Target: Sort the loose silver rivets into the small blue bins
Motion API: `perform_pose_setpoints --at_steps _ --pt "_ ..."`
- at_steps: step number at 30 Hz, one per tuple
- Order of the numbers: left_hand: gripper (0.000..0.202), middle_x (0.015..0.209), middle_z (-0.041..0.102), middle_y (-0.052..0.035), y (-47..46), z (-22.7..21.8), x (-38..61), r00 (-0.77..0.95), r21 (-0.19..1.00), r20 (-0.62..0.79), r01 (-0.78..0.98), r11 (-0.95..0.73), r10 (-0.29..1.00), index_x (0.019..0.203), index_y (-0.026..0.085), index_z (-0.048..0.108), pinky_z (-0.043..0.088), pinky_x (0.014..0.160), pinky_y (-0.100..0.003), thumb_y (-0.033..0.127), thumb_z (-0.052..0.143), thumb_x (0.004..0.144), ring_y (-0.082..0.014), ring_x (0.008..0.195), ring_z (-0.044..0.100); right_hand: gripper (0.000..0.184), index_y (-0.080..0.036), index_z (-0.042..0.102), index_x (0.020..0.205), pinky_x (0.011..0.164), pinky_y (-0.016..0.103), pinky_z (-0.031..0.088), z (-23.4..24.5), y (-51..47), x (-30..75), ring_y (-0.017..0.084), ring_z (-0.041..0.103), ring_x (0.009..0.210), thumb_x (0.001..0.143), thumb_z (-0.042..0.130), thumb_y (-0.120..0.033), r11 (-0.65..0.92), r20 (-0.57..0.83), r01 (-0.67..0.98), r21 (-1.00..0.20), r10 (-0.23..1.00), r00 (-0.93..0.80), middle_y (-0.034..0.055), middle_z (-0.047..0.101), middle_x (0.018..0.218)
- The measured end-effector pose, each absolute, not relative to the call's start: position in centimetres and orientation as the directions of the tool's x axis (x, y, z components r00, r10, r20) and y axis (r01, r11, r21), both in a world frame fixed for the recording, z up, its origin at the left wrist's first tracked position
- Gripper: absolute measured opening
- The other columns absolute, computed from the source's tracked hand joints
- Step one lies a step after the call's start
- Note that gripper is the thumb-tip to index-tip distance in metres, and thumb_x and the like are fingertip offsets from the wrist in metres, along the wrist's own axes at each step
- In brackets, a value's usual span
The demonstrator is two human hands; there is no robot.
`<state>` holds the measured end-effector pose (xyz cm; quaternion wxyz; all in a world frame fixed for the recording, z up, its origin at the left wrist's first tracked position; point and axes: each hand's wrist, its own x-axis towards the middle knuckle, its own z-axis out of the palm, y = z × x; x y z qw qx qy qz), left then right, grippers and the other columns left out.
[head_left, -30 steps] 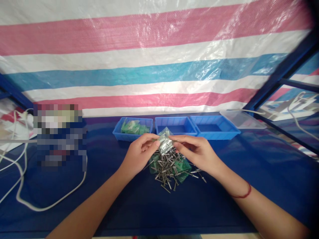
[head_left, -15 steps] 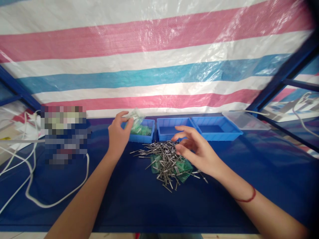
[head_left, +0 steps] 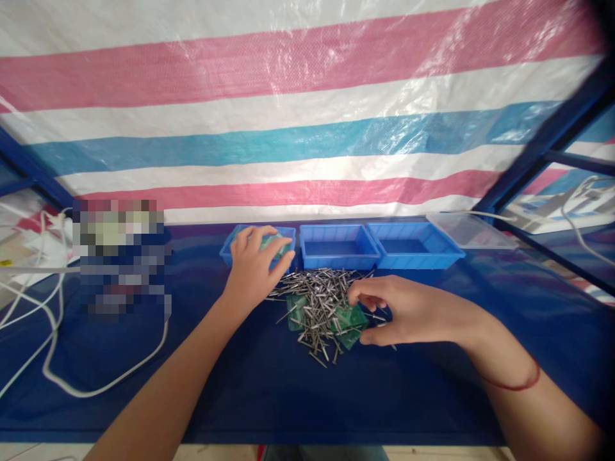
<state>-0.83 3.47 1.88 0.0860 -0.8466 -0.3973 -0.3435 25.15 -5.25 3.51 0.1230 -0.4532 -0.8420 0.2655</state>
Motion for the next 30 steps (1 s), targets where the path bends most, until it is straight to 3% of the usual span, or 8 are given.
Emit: perform_pose_setpoints --at_steps 4,8,12,17,24,27,30 --pt "0.031 0.123 0.056 -0.0089 1.2 2.2 -0.2 0.687 0.172 0.512 0.505 -0.846 0.515 0.116 0.023 0.061 0.033 0.104 -0.044 0.037 0.053 0.089 -0.0249 0.118 0.044 0.022 -0.02 0.051 0.084 0.058 0.023 0.037 2.8 -5.3 24.7 0.012 0.053 0.065 0.073 0.067 -0.031 0.425 -0.091 0.74 -0.521 0.835 -0.543 -0.002 0.055 0.076" --pt "0.046 0.142 0.044 -0.0068 -0.6 2.1 0.8 0.866 0.226 0.346 0.297 -0.928 0.362 0.126 0.026 0.055 0.028 0.111 -0.043 0.048 0.055 0.086 -0.0274 0.134 0.032 0.019 -0.02 0.052 0.085 0.06 0.024 0.037 2.6 -5.1 24.8 0.013 0.056 0.068 0.077 0.065 -0.03 0.412 -0.11 0.735 -0.538 0.83 -0.546 -0.002 0.056 0.077" --pt "0.052 0.145 0.042 -0.0066 -1.3 1.6 1.6 0.915 0.225 0.289 0.222 -0.949 0.282 0.126 0.026 0.056 0.024 0.112 -0.046 0.055 0.056 0.082 -0.03 0.136 0.03 0.01 -0.02 0.054 0.088 0.062 0.024 0.04 2.9 -5.2 25.1 0.014 0.058 0.07 0.08 0.06 -0.023 0.397 -0.118 0.717 -0.573 0.826 -0.552 -0.0011 0.059 0.078" --pt "0.036 0.142 0.046 -0.0054 -1.1 1.1 1.7 0.933 0.211 0.231 0.228 -0.951 0.275 0.12 0.027 0.06 0.027 0.111 -0.045 0.043 0.054 0.088 -0.0286 0.134 0.035 0.017 -0.02 0.055 0.091 0.062 0.024 0.04 2.7 -5.4 24.9 0.014 0.057 0.071 0.076 0.056 -0.013 0.402 -0.094 0.732 -0.55 0.841 -0.533 -0.0012 0.059 0.08" --pt "0.031 0.136 0.052 -0.0074 -0.8 0.8 1.7 0.933 0.179 0.263 0.204 -0.963 0.247 0.117 0.022 0.061 0.029 0.111 -0.043 0.037 0.049 0.092 -0.0261 0.132 0.039 0.014 -0.019 0.055 0.088 0.063 0.024 0.039 2.6 -5.2 24.9 0.014 0.057 0.071 0.075 0.058 -0.015 0.412 -0.068 0.74 -0.531 0.85 -0.523 0.0002 0.061 0.078" --pt "0.029 0.134 0.054 -0.0081 -0.7 0.7 1.7 0.903 0.171 0.329 0.231 -0.958 0.276 0.112 0.021 0.064 0.032 0.11 -0.043 0.036 0.051 0.091 -0.0258 0.13 0.042 0.003 -0.019 0.055 0.077 0.061 0.023 0.038 3.0 -5.1 25.1 0.013 0.056 0.066 0.076 0.058 -0.018 0.425 -0.051 0.755 -0.5 0.856 -0.515 -0.0003 0.059 0.071" --pt "0.026 0.129 0.057 -0.0083 -0.6 0.8 1.6 0.867 0.185 0.381 0.269 -0.945 0.321 0.109 0.022 0.065 0.036 0.107 -0.043 0.034 0.052 0.09 -0.0254 0.127 0.045 0.006 -0.019 0.055 0.073 0.06 0.023 0.038 3.3 -5.0 25.3 0.012 0.054 0.063 0.078 0.056 -0.018 0.443 0.017 0.756 -0.482 0.867 -0.498 -0.0008 0.058 0.069"
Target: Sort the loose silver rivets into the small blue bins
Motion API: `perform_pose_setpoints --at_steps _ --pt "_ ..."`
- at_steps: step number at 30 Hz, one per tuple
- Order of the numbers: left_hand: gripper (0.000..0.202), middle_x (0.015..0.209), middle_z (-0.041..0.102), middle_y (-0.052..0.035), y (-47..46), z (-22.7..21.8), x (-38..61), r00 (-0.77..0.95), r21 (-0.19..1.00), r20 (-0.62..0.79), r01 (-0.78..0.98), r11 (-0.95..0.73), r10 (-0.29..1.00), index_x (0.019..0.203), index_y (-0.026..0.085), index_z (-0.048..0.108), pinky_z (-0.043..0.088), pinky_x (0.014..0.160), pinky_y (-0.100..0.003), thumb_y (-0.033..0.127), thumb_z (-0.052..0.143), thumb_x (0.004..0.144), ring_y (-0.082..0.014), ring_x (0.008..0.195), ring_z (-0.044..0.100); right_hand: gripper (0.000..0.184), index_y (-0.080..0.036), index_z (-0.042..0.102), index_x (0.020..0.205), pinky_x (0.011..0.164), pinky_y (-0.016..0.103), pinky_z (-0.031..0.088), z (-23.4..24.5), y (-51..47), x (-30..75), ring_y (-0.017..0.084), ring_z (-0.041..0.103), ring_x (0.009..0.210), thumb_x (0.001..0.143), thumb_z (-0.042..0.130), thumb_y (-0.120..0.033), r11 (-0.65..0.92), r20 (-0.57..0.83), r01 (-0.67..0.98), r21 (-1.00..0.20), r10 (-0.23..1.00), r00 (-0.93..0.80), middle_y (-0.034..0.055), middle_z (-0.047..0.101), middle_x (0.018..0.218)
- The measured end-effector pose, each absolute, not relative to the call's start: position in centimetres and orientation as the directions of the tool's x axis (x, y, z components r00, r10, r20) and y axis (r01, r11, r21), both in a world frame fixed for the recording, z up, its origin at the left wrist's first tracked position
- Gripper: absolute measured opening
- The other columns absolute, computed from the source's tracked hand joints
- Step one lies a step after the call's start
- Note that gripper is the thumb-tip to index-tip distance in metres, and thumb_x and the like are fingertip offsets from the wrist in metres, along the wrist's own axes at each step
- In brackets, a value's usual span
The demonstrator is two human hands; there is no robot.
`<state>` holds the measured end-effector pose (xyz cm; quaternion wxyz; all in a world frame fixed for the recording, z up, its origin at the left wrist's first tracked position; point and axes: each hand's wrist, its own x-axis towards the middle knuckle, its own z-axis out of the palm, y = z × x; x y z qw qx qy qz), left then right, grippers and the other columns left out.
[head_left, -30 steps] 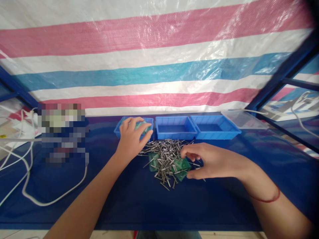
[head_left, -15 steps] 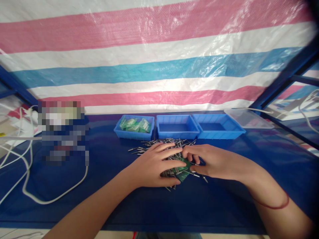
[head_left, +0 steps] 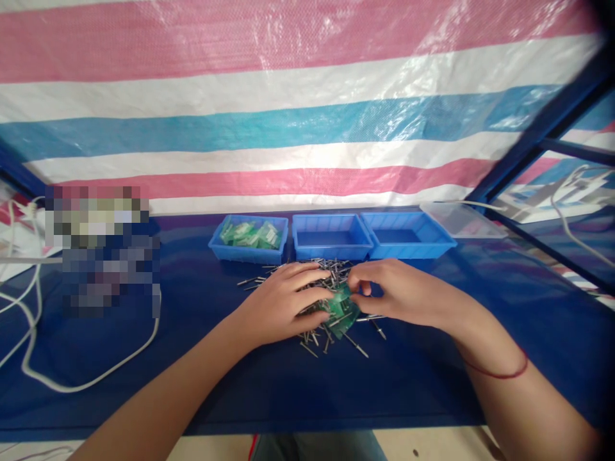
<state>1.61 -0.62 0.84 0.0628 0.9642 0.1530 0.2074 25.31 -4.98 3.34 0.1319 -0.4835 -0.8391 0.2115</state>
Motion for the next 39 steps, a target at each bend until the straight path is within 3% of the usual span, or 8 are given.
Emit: perform_pose_setpoints --at_steps 8,11,16,22,26,31,36,39 --pt "0.032 0.119 0.061 -0.0092 -0.7 1.1 1.9 0.789 0.329 0.389 0.362 -0.872 0.475 0.117 0.018 0.058 0.04 0.101 -0.037 0.035 0.052 0.09 -0.0223 0.115 0.053 0.005 -0.02 0.055 0.082 0.06 0.023 0.04 4.2 -5.3 25.3 0.011 0.05 0.062 0.085 0.051 -0.019 0.449 0.304 0.712 -0.54 0.893 -0.333 -0.0009 0.06 0.076" --pt "0.031 0.111 0.063 -0.0081 -0.9 1.1 2.1 0.722 0.434 0.405 0.389 -0.813 0.561 0.113 0.018 0.058 0.042 0.094 -0.034 0.037 0.054 0.089 -0.0212 0.106 0.056 0.009 -0.02 0.056 0.084 0.057 0.024 0.04 3.8 -5.2 25.0 0.011 0.051 0.062 0.088 0.05 -0.025 0.406 0.321 0.689 -0.6 0.911 -0.258 -0.0004 0.06 0.077" --pt "0.02 0.073 0.06 0.0 -1.1 0.7 2.3 0.517 0.635 0.361 0.473 -0.611 0.776 0.088 0.018 0.062 0.042 0.068 -0.025 0.033 0.049 0.092 -0.0138 0.069 0.056 0.018 -0.019 0.058 0.09 0.059 0.025 0.043 2.4 -4.5 24.1 0.013 0.053 0.066 0.088 0.053 -0.037 0.389 0.36 0.548 -0.741 0.918 -0.166 0.0019 0.061 0.08" --pt "0.022 0.068 0.056 0.0023 -0.8 1.1 2.5 0.363 0.906 0.236 0.254 -0.339 0.901 0.083 0.016 0.059 0.039 0.058 -0.021 0.036 0.051 0.088 -0.0111 0.062 0.051 0.032 -0.017 0.06 0.078 0.059 0.026 0.044 1.9 -3.9 23.3 0.014 0.055 0.066 0.088 0.05 -0.045 0.281 0.222 0.395 -0.875 0.957 -0.189 0.0039 0.063 0.075" --pt "0.02 0.071 0.059 0.0013 -0.7 1.4 2.5 0.336 0.94 0.204 0.194 -0.279 0.919 0.085 0.016 0.061 0.041 0.061 -0.021 0.034 0.053 0.086 -0.0118 0.066 0.055 0.033 -0.017 0.059 0.074 0.059 0.025 0.044 1.8 -3.8 23.4 0.012 0.054 0.062 0.089 0.05 -0.044 0.254 0.2 0.305 -0.918 0.959 -0.199 0.0027 0.062 0.07" --pt "0.026 0.072 0.063 0.001 -0.5 0.9 2.2 0.357 0.93 0.197 0.228 -0.289 0.913 0.106 0.019 0.061 0.043 0.063 -0.022 0.033 0.058 0.084 -0.013 0.069 0.059 0.033 -0.018 0.052 0.071 0.055 0.024 0.042 1.2 -3.8 23.3 0.01 0.051 0.056 0.091 0.048 -0.045 0.298 0.252 0.349 -0.889 0.952 -0.172 -0.0009 0.055 0.062" --pt "0.024 0.059 0.06 0.0031 -0.3 1.2 2.0 0.395 0.947 0.137 0.218 -0.238 0.908 0.098 0.018 0.061 0.039 0.051 -0.021 0.037 0.058 0.084 -0.0097 0.05 0.052 0.026 -0.018 0.054 0.088 0.049 0.023 0.044 0.9 -4.0 22.7 0.01 0.052 0.05 0.091 0.049 -0.044 0.325 0.305 0.302 -0.896 0.946 -0.114 -0.0021 0.057 0.061" --pt "0.024 0.066 0.065 0.0005 -0.3 1.5 2.0 0.404 0.976 0.108 0.13 -0.174 0.909 0.097 0.017 0.06 0.043 0.053 -0.022 0.037 0.058 0.084 -0.0097 0.051 0.054 0.029 -0.017 0.059 0.093 0.046 0.023 0.048 1.4 -4.2 22.4 0.013 0.062 0.058 0.086 0.055 -0.045 0.3 0.297 0.181 -0.937 0.954 -0.046 0.0026 0.064 0.071"
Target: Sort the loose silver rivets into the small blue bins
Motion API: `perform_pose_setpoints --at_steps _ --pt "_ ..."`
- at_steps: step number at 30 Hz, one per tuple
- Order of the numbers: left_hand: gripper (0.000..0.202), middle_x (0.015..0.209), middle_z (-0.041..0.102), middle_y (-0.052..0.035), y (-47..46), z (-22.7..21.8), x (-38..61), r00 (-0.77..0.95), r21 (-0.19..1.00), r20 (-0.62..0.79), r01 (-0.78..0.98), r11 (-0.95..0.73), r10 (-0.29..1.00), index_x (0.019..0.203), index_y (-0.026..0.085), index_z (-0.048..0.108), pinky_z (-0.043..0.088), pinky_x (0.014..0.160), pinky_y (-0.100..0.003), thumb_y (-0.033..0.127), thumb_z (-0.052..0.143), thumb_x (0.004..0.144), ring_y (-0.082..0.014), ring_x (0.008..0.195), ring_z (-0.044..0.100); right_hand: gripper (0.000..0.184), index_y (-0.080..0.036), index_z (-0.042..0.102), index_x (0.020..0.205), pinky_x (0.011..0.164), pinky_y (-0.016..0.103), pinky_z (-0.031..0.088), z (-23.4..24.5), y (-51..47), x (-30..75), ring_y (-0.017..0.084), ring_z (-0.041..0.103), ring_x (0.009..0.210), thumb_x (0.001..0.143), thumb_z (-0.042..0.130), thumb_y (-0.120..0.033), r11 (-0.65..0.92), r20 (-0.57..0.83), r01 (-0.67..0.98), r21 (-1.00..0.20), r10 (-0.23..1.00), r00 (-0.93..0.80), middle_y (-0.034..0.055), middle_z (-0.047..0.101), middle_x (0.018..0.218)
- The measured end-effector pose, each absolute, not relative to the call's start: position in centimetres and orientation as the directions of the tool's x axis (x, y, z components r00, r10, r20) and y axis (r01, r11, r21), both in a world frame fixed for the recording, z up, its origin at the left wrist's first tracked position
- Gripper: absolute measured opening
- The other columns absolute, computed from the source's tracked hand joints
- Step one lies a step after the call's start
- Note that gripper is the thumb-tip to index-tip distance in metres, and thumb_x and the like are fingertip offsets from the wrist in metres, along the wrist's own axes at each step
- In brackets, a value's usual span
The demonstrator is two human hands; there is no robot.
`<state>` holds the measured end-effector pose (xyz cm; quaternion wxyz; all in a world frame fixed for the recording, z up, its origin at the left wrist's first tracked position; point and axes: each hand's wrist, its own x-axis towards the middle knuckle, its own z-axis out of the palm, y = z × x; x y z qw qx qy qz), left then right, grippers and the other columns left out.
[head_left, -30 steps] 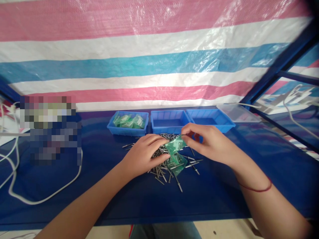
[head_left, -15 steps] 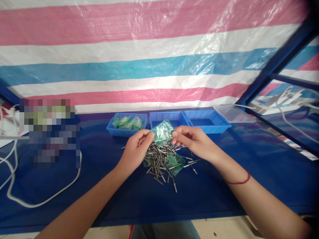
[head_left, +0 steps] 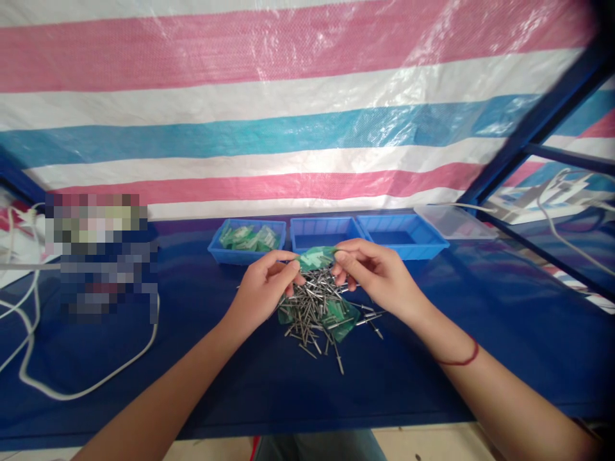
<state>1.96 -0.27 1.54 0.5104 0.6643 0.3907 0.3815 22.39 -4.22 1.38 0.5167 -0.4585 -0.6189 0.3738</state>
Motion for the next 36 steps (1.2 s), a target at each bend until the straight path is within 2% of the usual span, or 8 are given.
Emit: perform_pose_setpoints --at_steps 6,11,14,18,22,27,31,36 --pt "0.022 0.071 0.065 -0.001 -0.7 1.0 2.2 0.405 0.953 0.175 0.16 -0.258 0.897 0.086 0.016 0.062 0.049 0.069 -0.026 0.038 0.058 0.084 -0.0148 0.07 0.063 0.022 -0.019 0.065 0.079 0.051 0.026 0.055 2.2 -4.4 22.1 0.011 0.06 0.054 0.079 0.065 -0.041 0.295 0.308 0.166 -0.941 0.95 0.054 0.0009 0.064 0.074" --pt "0.014 0.084 0.065 -0.0023 0.3 1.0 1.7 0.294 0.88 0.349 0.225 -0.419 0.89 0.084 0.017 0.061 0.048 0.069 -0.024 0.03 0.064 0.079 -0.0135 0.074 0.062 0.021 -0.022 0.06 0.097 0.06 0.028 0.056 1.3 -4.4 21.9 0.014 0.061 0.073 0.082 0.063 -0.036 0.355 0.363 0.22 -0.909 0.932 -0.003 0.005 0.062 0.098" --pt "0.02 0.085 0.066 -0.0023 2.6 1.7 -0.4 0.084 0.849 0.443 0.28 -0.447 0.893 0.093 0.018 0.061 0.048 0.072 -0.024 0.032 0.064 0.078 -0.0144 0.077 0.063 0.026 -0.024 0.052 0.106 0.061 0.027 0.054 1.3 -4.4 22.0 0.016 0.06 0.083 0.084 0.06 -0.034 0.351 0.374 0.261 -0.899 0.926 0.044 0.0068 0.054 0.116" --pt "0.038 0.082 0.066 -0.0025 6.1 2.5 -4.6 -0.053 0.805 0.479 0.424 -0.415 0.876 0.112 0.018 0.058 0.047 0.067 -0.025 0.037 0.06 0.079 -0.0152 0.073 0.062 0.029 -0.025 0.046 0.107 0.056 0.025 0.05 1.5 -4.4 22.2 0.014 0.058 0.078 0.084 0.059 -0.035 0.343 0.383 0.27 -0.9 0.917 0.112 0.0056 0.052 0.11" --pt "0.041 0.09 0.067 -0.0055 7.7 2.7 -6.8 0.06 0.559 0.486 0.746 -0.363 0.872 0.12 0.019 0.058 0.046 0.078 -0.033 0.033 0.056 0.081 -0.0207 0.082 0.061 0.033 -0.024 0.043 0.109 0.052 0.023 0.047 1.5 -4.4 22.2 0.012 0.057 0.071 0.083 0.059 -0.038 0.305 0.343 0.272 -0.913 0.934 0.104 0.0049 0.052 0.106" --pt "0.033 0.098 0.067 -0.0059 8.0 2.8 -7.2 0.194 0.348 0.442 0.863 -0.367 0.876 0.114 0.024 0.063 0.043 0.087 -0.04 0.027 0.046 0.086 -0.024 0.089 0.057 0.032 -0.024 0.043 0.111 0.051 0.024 0.045 1.5 -4.4 22.3 0.012 0.056 0.068 0.084 0.056 -0.035 0.293 0.326 0.305 -0.906 0.943 0.064 0.0039 0.053 0.102" --pt "0.028 0.102 0.065 -0.0056 8.1 2.4 -7.5 0.236 0.252 0.428 0.896 -0.366 0.872 0.104 0.027 0.067 0.038 0.095 -0.047 0.027 0.045 0.087 -0.0261 0.098 0.054 0.01 -0.021 0.055 0.094 0.059 0.027 0.044 2.0 -4.5 23.1 0.013 0.054 0.067 0.085 0.052 -0.024 0.384 0.327 0.515 -0.766 0.923 -0.202 0.0028 0.058 0.091" --pt "0.033 0.123 0.054 -0.0088 7.5 2.0 -6.8 0.217 0.221 0.549 0.893 -0.391 0.807 0.114 0.025 0.065 0.037 0.1 -0.047 0.034 0.047 0.088 -0.0273 0.113 0.05 0.011 -0.021 0.061 0.082 0.08 0.034 0.041 2.7 -5.1 24.1 0.02 0.053 0.088 0.076 0.064 -0.029 0.523 0.087 0.643 -0.559 0.808 -0.582 0.0034 0.058 0.087"
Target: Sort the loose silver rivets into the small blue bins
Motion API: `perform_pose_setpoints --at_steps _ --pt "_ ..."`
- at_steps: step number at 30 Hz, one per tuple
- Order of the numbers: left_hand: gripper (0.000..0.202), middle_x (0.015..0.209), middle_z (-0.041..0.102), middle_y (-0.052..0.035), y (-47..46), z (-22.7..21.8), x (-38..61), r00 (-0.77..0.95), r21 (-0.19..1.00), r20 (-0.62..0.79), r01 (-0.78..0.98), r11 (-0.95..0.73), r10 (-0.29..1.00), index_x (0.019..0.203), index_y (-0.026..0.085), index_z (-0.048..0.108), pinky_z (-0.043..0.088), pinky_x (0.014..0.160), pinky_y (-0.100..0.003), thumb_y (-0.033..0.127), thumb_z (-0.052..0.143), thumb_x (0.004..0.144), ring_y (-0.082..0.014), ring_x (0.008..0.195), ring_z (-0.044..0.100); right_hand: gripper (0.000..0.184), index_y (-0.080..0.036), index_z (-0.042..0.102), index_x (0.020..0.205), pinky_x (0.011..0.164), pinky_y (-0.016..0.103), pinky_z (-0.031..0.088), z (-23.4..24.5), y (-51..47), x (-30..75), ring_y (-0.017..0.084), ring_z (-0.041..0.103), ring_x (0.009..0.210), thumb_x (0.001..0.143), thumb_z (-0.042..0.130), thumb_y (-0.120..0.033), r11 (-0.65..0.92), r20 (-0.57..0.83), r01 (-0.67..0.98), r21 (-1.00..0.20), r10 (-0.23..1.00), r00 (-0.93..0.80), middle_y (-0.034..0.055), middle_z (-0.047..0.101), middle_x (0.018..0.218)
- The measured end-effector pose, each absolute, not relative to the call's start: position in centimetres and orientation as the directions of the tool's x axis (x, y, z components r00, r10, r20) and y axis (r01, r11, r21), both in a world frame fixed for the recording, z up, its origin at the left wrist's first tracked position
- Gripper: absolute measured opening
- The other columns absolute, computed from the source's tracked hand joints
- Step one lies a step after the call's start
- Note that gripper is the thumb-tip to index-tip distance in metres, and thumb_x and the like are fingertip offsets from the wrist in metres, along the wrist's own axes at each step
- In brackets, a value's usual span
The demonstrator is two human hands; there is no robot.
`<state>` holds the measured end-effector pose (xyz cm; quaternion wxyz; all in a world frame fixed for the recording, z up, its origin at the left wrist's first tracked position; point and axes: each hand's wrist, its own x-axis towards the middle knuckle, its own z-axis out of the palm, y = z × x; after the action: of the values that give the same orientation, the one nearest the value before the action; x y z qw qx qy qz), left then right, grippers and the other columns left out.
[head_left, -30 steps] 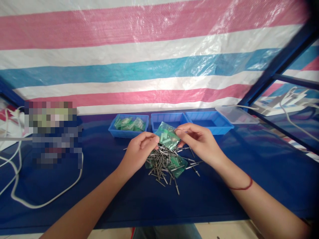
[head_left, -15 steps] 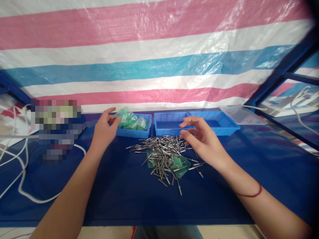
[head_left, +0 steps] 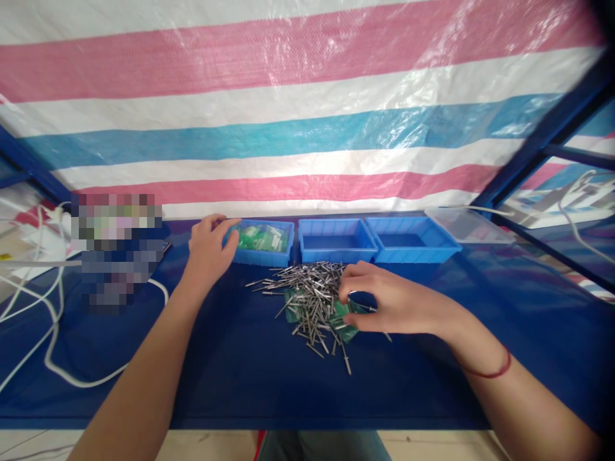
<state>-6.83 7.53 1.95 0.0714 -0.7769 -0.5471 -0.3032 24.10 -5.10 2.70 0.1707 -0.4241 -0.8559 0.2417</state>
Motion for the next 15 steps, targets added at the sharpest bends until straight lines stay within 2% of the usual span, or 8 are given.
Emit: perform_pose_setpoints --at_steps 3,6,12,15 --pt "0.042 0.132 0.052 -0.0091 7.4 1.5 -6.2 0.375 0.195 0.486 0.834 -0.516 0.79 0.127 0.022 0.055 0.034 0.105 -0.043 0.039 0.036 0.094 -0.0249 0.121 0.047 0.027 -0.021 0.059 0.085 0.082 0.035 0.038 2.9 -5.4 24.3 0.022 0.05 0.093 0.069 0.071 -0.039 0.494 -0.025 0.693 -0.525 0.805 -0.593 0.0038 0.055 0.092" --pt "0.045 0.131 0.055 -0.0091 7.5 0.8 -5.8 0.48 0.177 0.404 0.795 -0.581 0.779 0.127 0.018 0.055 0.028 0.11 -0.043 0.041 0.031 0.096 -0.0236 0.126 0.044 0.033 -0.021 0.057 0.085 0.08 0.034 0.037 2.9 -5.4 24.4 0.022 0.048 0.091 0.067 0.074 -0.043 0.461 -0.076 0.733 -0.5 0.82 -0.568 0.0038 0.053 0.093" --pt "0.044 0.14 0.045 -0.0107 6.5 1.1 -5.1 0.378 0.143 0.555 0.834 -0.532 0.741 0.13 0.021 0.051 0.024 0.111 -0.047 0.042 0.039 0.094 -0.0279 0.132 0.035 0.031 -0.021 0.062 0.092 0.074 0.031 0.038 2.5 -4.9 24.6 0.02 0.052 0.083 0.071 0.071 -0.042 0.477 -0.058 0.73 -0.49 0.818 -0.573 0.0039 0.055 0.092" --pt "0.041 0.134 0.049 -0.0123 5.2 1.9 -4.1 0.397 0.149 0.63 0.782 -0.605 0.668 0.127 0.018 0.053 0.027 0.11 -0.044 0.039 0.044 0.093 -0.0265 0.128 0.039 0.021 -0.02 0.063 0.092 0.071 0.03 0.039 2.4 -4.8 24.7 0.018 0.054 0.078 0.076 0.067 -0.033 0.504 -0.025 0.712 -0.489 0.808 -0.589 0.0034 0.058 0.087"
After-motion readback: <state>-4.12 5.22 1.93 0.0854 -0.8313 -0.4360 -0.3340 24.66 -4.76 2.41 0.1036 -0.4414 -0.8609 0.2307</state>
